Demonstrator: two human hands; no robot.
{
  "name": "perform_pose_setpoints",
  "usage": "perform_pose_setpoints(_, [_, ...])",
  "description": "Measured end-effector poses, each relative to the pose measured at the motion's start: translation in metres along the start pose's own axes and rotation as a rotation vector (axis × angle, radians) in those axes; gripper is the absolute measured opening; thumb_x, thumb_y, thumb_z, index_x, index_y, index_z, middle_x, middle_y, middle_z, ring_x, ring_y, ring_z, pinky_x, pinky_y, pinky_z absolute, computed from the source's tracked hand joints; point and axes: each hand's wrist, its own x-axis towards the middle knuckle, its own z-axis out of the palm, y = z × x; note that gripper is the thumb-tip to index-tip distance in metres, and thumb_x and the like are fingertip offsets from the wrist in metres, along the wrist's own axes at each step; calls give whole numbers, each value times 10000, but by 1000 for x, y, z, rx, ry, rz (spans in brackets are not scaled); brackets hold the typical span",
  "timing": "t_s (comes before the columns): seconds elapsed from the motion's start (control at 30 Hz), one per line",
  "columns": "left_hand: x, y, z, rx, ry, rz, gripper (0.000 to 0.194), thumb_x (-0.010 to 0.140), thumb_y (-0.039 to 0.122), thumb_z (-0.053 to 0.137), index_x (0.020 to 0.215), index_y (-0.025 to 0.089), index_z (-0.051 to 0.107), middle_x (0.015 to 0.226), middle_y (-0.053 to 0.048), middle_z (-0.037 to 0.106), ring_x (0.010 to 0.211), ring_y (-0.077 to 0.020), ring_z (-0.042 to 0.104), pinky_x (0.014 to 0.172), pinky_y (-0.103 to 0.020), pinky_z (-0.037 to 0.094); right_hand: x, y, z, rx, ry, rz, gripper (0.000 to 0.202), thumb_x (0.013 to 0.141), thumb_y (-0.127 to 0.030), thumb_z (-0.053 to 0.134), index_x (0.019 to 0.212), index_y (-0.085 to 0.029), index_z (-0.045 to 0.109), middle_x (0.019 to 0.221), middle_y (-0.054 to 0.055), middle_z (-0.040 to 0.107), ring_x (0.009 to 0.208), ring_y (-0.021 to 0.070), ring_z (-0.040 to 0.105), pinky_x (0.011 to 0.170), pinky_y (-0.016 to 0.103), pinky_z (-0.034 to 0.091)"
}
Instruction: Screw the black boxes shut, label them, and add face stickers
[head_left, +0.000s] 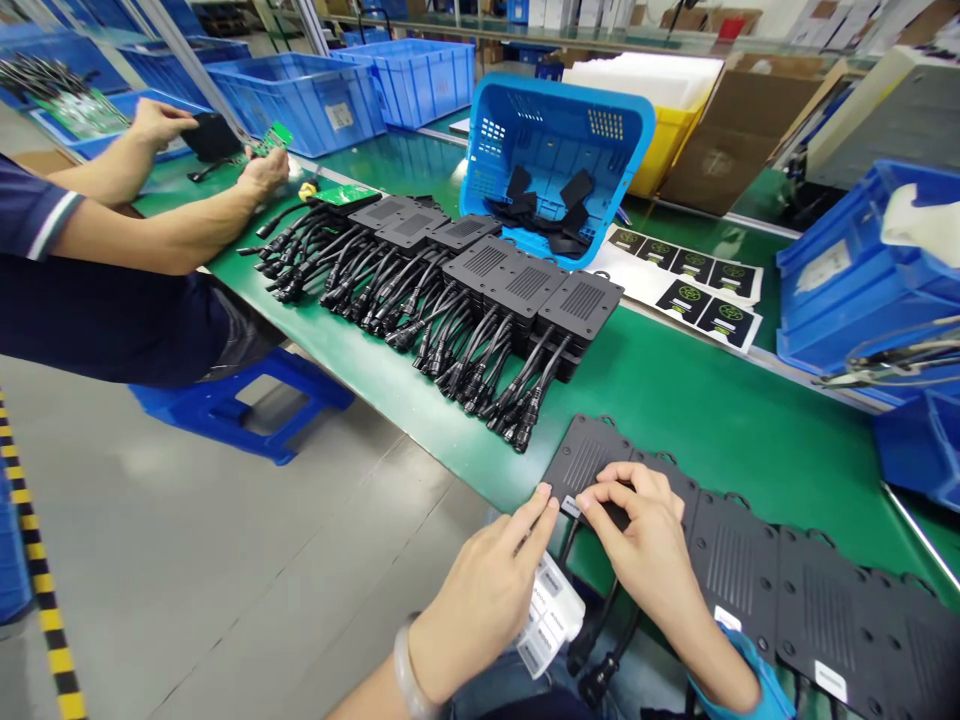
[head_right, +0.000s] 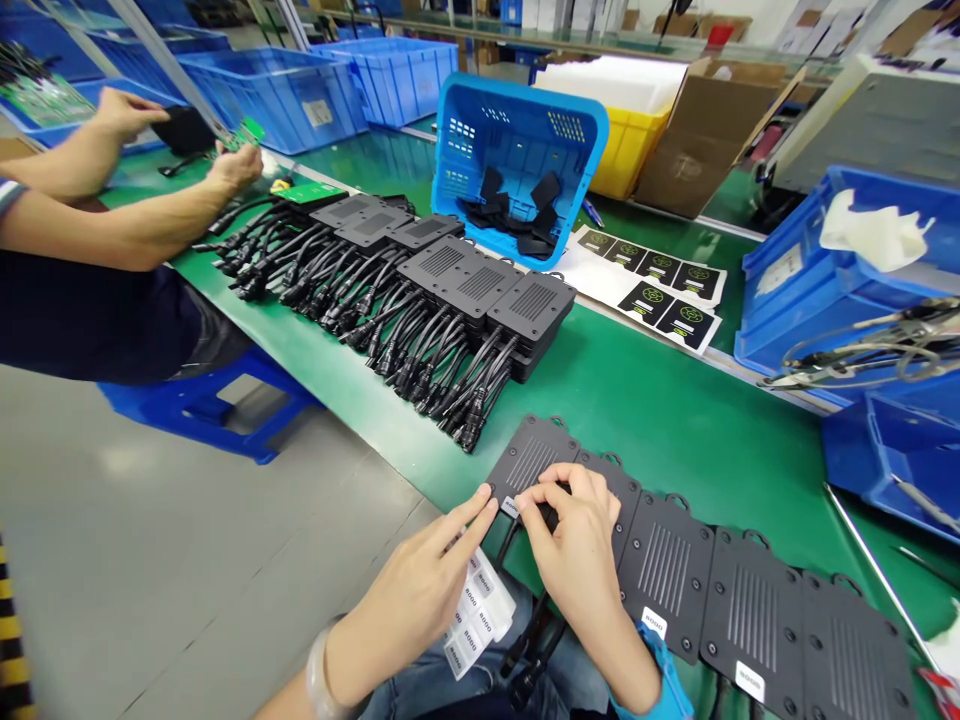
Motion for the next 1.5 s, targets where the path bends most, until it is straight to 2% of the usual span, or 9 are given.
perform_pose_setpoints(0.63, [2,6,0,115,-33,-13,690,819,-33,376,1486,144,387,1494,-232,456,889,-273,695,712,-411,621,1,-3,-1,9,11,3,188,844,-356,620,709,-274,721,958,35,655,1008,274,527,849,428,312])
perform_pose_setpoints(0.77, [3,8,-2,122,-53,-22,700,805,-35,385,1479,155,380,1503,-225,448,884,-278,699,702,-421,620,0,2,-3,-20,31,-98,180,889,-342,610,772,-252,713,964,43,644,994,260,545,851,433,356])
perform_pose_setpoints(0.9, [4,6,1,20,-18,-42,605,837,-32,357,1428,93,383,1494,-229,459,1039,-305,684,800,-433,615,-6,3,-8,-29,10,-264,233,984,-321,494,1098,-249,683,1060,73,627,1024,225,564,886,417,437])
perform_pose_setpoints(1.0, [4,6,5,-91,21,-74,628,847,-34,332,1462,85,288,1498,-217,458,1197,-314,617,898,-455,589,-15,1,-8,-262,-61,-459,342,991,-331,472,1295,-288,623,1302,131,566,1213,309,497,974,529,426])
perform_pose_setpoints(1.1, [5,5,2,-218,19,-114,654,845,-24,340,1473,141,260,1512,-185,446,1274,-309,565,953,-473,562,-23,2,-8,-472,-26,-526,372,986,-374,461,1314,-327,631,1436,172,490,1314,398,434,1012,669,367])
perform_pose_setpoints(1.2, [6,-2,-16,-408,16,-121,629,863,10,375,1459,200,305,1486,-140,478,1287,-269,550,1018,-453,516,-28,10,-16,-461,41,-446,353,993,-382,436,1246,-357,680,1454,160,485,1346,400,428,1012,691,385])
perform_pose_setpoints(1.27, [9,-10,-35,-550,13,-92,625,871,46,430,1463,227,344,1440,-111,526,1274,-251,548,1017,-413,502,-33,20,-29,-340,48,-361,362,996,-396,424,1255,-358,674,1445,123,511,1354,362,446,1014,631,449])
perform_pose_setpoints(1.4, [33,-20,-72,-905,-77,-77,351,950,193,487,1281,210,600,1198,-94,681,867,-177,659,686,-254,525,-58,56,-69,33,64,-85,397,1007,-458,360,1236,-388,677,1376,22,600,1272,252,571,981,431,555])
perform_pose_setpoints(1.5, [78,-14,-86,-1043,-78,-94,262,972,295,532,1137,167,690,971,-71,717,665,-117,590,577,-206,454,-86,95,-92,267,116,155,450,979,-528,392,1159,-299,734,1314,43,655,1207,253,628,987,363,555])
